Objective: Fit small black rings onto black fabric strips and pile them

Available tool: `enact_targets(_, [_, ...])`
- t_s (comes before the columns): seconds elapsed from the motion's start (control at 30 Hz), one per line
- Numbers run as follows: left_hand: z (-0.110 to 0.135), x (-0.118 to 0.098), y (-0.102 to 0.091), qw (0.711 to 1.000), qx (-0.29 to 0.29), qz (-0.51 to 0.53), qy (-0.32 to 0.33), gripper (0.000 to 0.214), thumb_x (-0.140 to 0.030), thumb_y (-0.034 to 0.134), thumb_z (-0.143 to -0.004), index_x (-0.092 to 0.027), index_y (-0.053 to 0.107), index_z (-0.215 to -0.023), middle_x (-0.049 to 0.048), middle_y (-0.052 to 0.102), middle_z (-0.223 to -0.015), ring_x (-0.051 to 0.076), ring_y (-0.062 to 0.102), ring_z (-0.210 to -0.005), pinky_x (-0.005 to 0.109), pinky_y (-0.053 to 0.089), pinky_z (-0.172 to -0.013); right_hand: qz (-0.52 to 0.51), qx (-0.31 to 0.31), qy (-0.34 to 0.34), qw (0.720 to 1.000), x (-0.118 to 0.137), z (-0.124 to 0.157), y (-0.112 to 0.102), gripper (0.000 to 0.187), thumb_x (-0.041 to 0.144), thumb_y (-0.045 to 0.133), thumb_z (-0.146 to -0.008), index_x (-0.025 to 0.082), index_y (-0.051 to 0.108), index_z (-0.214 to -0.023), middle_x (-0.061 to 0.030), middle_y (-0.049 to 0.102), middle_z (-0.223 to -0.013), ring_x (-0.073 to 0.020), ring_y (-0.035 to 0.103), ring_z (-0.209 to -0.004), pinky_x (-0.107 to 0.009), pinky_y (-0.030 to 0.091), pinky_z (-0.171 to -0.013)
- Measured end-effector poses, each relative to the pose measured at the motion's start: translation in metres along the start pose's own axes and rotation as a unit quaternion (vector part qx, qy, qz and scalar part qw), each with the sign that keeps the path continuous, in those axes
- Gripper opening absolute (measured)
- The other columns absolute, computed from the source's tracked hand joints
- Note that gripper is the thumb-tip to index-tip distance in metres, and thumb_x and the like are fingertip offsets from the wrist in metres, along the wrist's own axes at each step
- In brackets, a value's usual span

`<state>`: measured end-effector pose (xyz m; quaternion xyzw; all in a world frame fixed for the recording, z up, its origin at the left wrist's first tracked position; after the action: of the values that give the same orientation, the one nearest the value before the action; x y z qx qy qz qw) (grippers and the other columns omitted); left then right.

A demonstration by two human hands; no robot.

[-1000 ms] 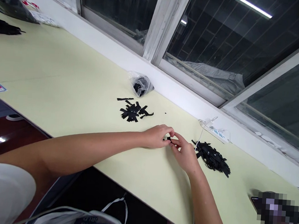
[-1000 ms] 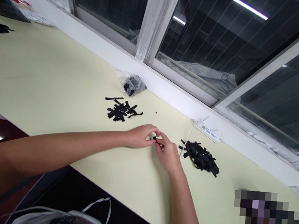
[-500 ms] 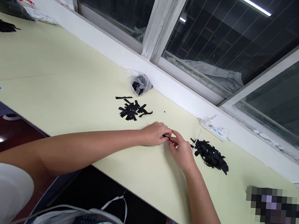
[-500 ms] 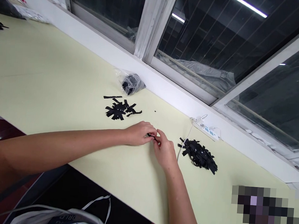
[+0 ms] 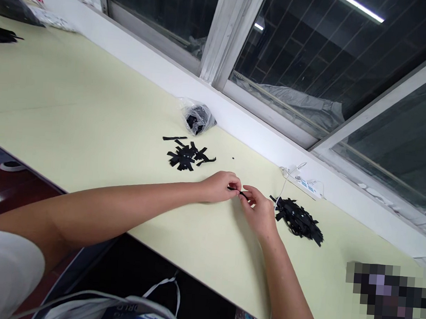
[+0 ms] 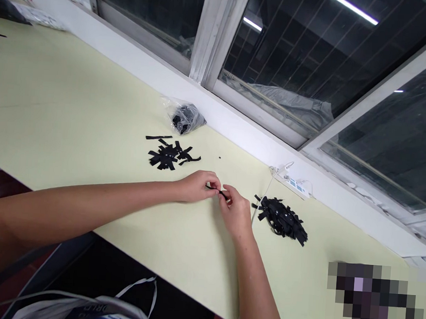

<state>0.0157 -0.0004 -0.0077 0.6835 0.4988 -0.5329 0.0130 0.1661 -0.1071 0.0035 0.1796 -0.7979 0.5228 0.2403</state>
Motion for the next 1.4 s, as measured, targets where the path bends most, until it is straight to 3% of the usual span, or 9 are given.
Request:
enact_targets(0.37, [-0.001, -0.001, 0.0, 0.993, 0.0, 0.111, -0.037, 0.01, -0.019, 0.061, -0.08, -0.017, 0.069, -0.086, 0.0016, 0.072, -0.084, 0.015, 0.064, -0.08, 0.027, 0.048, -0.073, -0.034, -0.014, 0.002, 0.999, -0.003, 0.0, 0.0, 0.032, 0.041, 0.058, -0.087, 0.021, 0.068, -0.111, -0.0067, 0.075, -0.098, -0.0182, 0.067, -0.076, -0.031, 0.053, -0.073])
enact_targets(0.8, [0.0, -0.009, -0.002, 0.995, -0.025, 0.083, -0.04, 0.006, -0.022, 0.06, -0.081, -0.018, 0.064, -0.083, -0.0001, 0.065, -0.078, 0.013, 0.056, -0.072, 0.027, 0.044, -0.067, -0.188, 0.017, 0.084, 0.978, -0.01, -0.004, 0.003, 0.037, 0.052, 0.067, -0.08, 0.017, 0.068, -0.092, -0.008, 0.072, -0.084, -0.0178, 0.064, -0.07, -0.029, 0.05, -0.064])
enact_targets(1.07, [0.0, -0.012, -0.002, 0.996, -0.014, 0.084, -0.018, 0.003, -0.019, 0.055, -0.083, -0.018, 0.059, -0.084, -0.0001, 0.063, -0.083, 0.013, 0.055, -0.075, 0.027, 0.044, -0.069, -0.222, 0.03, 0.088, 0.971, -0.011, -0.004, 0.006, 0.042, 0.056, 0.066, -0.08, 0.017, 0.068, -0.098, -0.0077, 0.072, -0.084, -0.019, 0.066, -0.076, -0.031, 0.052, -0.07])
enact_targets(1.4, [0.001, -0.013, 0.0, 0.994, -0.014, 0.105, -0.034, 0.006, -0.02, 0.056, -0.084, -0.018, 0.06, -0.087, 0.0009, 0.066, -0.086, 0.014, 0.058, -0.079, 0.029, 0.047, -0.073, -0.216, 0.029, 0.09, 0.972, -0.013, -0.005, 0.005, 0.04, 0.057, 0.066, -0.08, 0.018, 0.067, -0.091, -0.0044, 0.068, -0.075, -0.0168, 0.062, -0.067, -0.029, 0.05, -0.064])
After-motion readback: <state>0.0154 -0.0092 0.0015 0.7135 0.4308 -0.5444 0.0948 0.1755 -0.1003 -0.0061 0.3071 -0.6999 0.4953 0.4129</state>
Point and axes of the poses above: each hand's wrist, its own z-axis away from the middle knuckle, its own y-axis out of the palm, x = y × z, the point moved 1 cm from there along -z, towards the middle knuckle
